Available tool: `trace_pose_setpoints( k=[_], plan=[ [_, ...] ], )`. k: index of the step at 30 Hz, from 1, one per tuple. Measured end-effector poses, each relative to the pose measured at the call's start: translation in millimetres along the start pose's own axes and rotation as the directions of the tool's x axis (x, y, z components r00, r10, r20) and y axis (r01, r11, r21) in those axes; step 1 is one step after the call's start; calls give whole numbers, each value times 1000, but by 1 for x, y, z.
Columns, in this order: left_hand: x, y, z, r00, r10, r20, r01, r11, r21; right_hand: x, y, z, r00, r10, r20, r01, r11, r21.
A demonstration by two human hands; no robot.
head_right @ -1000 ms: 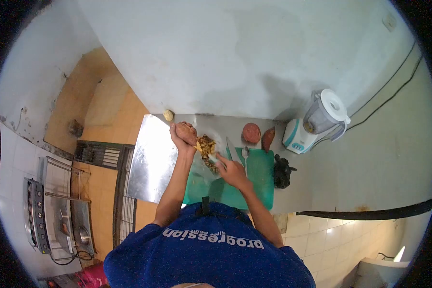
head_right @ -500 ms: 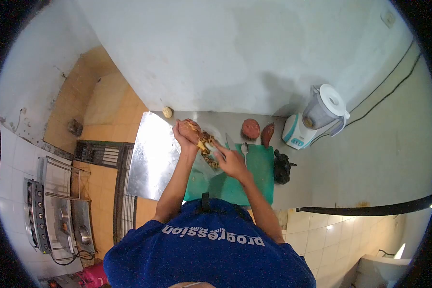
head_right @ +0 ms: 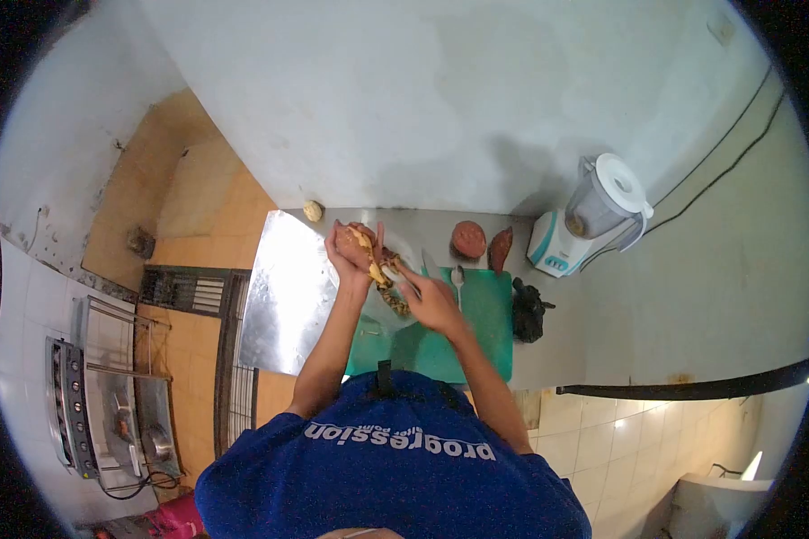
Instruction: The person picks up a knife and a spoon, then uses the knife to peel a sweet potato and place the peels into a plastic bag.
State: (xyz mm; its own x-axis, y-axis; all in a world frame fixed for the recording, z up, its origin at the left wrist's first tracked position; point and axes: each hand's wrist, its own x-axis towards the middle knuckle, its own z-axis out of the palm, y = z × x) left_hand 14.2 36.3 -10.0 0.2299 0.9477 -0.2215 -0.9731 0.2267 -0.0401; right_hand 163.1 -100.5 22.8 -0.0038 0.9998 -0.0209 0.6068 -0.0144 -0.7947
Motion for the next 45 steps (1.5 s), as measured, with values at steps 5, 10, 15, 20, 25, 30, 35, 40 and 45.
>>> trace_pose_setpoints(
  k=[5, 10, 15, 20, 25, 30, 35, 40, 45],
  plan=[
    [0, -3, 5, 999, -29, 34, 28, 1000, 11, 1, 16, 19, 997, -67, 23, 68, 997, -31],
    [13, 13, 0, 996, -30, 82, 39, 993, -112, -8, 41, 20, 995, -49, 85, 51, 999, -15],
    [2, -10, 2, 992, -110, 59, 117, 985, -130, 9, -16, -7, 994, 13, 106, -17, 999, 39],
    [7, -3, 1, 996, -40, 76, 50, 991, -128, -6, 21, 6, 986, 9, 167, -6, 1000, -23],
    [3, -4, 1, 996, -40, 78, 51, 990, -134, -1, 10, -7, 986, 78, 146, -85, 996, 39],
    [7, -12, -6, 988, -82, 128, 86, 996, -27, 4, 5, 9, 995, -29, 98, 31, 999, -22],
    [11, -5, -8, 998, 24, -51, -13, 978, 208, -8, 24, 7, 988, -60, 143, 75, 992, -102],
    [13, -9, -14, 999, 38, -22, -28, 936, 351, 3, -9, -18, 1000, 13, -12, -14, 998, -59],
    [2, -21, 7, 971, 237, 5, -188, 757, 626, 8, 1, 9, 994, -88, -63, 77, 984, -163]
  ],
)
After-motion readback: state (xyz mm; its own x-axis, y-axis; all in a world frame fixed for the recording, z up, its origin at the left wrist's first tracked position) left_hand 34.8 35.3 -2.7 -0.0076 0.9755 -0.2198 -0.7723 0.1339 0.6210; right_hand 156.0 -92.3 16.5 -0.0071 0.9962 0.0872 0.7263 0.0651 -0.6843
